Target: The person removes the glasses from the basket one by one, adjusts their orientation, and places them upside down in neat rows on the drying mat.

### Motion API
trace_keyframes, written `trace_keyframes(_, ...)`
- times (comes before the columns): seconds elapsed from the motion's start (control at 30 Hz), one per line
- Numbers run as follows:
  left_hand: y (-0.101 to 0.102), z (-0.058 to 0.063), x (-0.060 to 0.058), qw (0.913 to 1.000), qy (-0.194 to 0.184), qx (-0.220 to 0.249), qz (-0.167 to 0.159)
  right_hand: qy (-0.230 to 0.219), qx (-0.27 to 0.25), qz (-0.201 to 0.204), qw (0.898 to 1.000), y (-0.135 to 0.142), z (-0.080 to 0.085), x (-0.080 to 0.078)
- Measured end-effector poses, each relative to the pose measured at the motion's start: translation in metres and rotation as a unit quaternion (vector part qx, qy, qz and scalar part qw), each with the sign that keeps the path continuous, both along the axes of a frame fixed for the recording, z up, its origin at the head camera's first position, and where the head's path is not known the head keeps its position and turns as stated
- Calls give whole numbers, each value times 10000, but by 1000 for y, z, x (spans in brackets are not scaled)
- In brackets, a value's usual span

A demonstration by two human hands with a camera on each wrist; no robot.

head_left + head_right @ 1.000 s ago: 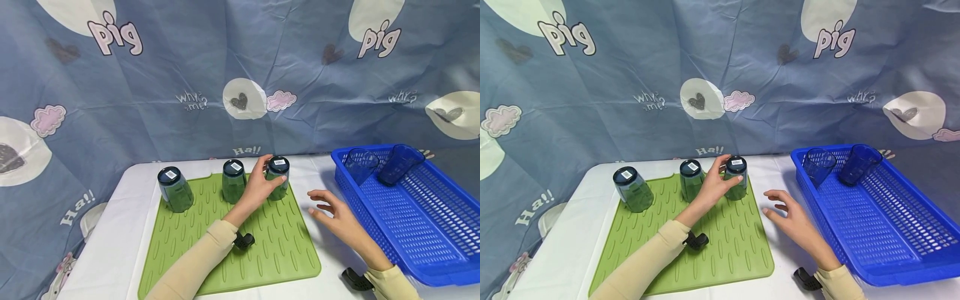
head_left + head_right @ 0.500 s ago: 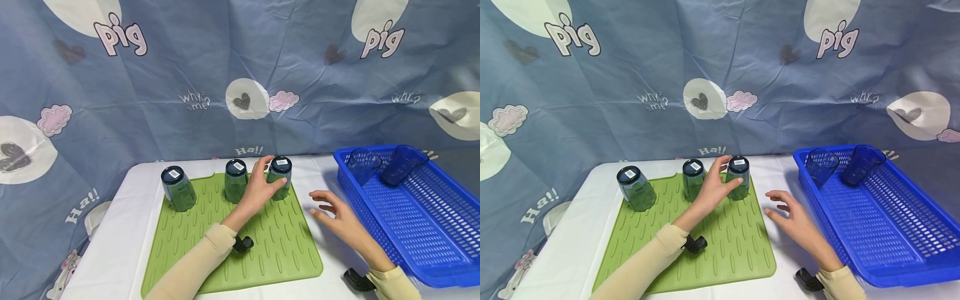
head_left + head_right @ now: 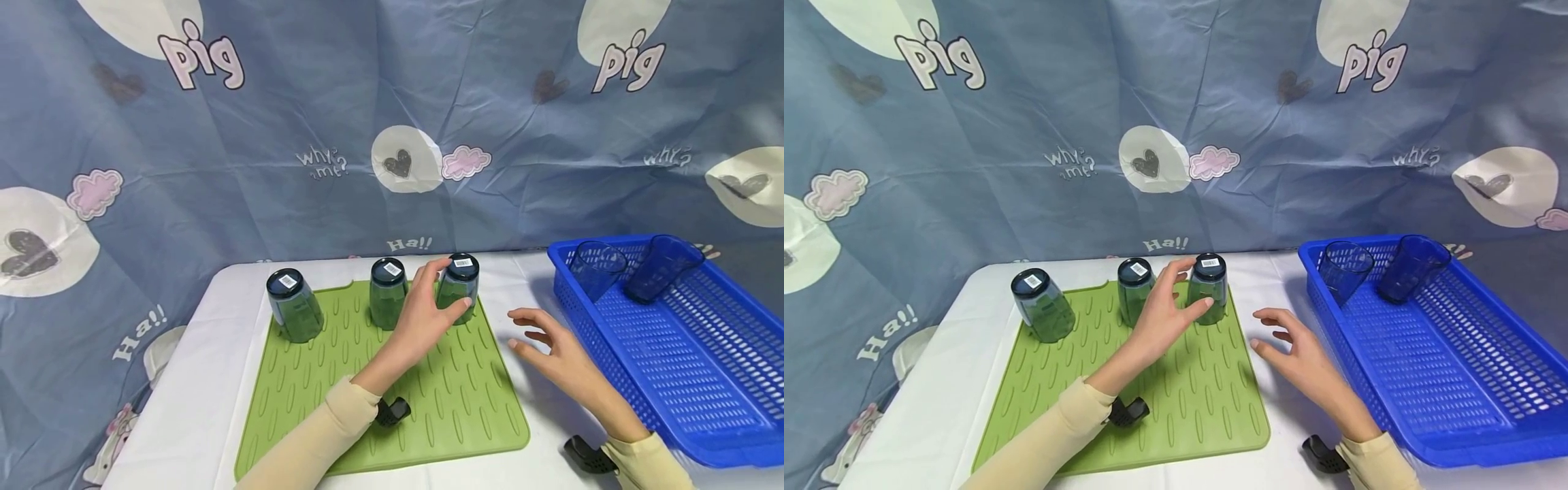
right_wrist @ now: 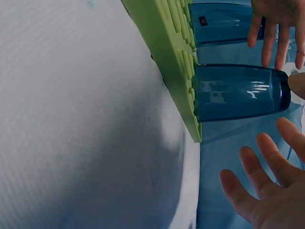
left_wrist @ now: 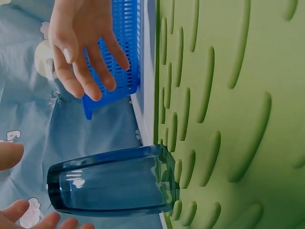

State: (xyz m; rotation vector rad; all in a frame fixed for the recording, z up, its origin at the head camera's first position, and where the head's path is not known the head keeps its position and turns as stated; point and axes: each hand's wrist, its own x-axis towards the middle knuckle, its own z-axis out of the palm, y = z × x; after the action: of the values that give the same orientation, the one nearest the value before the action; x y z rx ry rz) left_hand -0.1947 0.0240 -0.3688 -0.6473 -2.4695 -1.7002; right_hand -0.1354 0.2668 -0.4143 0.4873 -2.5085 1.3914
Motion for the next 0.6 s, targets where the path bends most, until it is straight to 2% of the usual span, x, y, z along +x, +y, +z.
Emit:
trace_keyframes(0.2,-9,4,11,9999,-30,-130,-30,-39,26,-47,10000,-1,1,0)
trace_keyframes(0.43,-29,5,27,9990,-434,-71,-77,-3,-70,76,9999,-6,5,1)
trace_keyframes(0.6,-43,3,35,9991,-361,-79,-225,-74,-126,117,9998,-8,8,4)
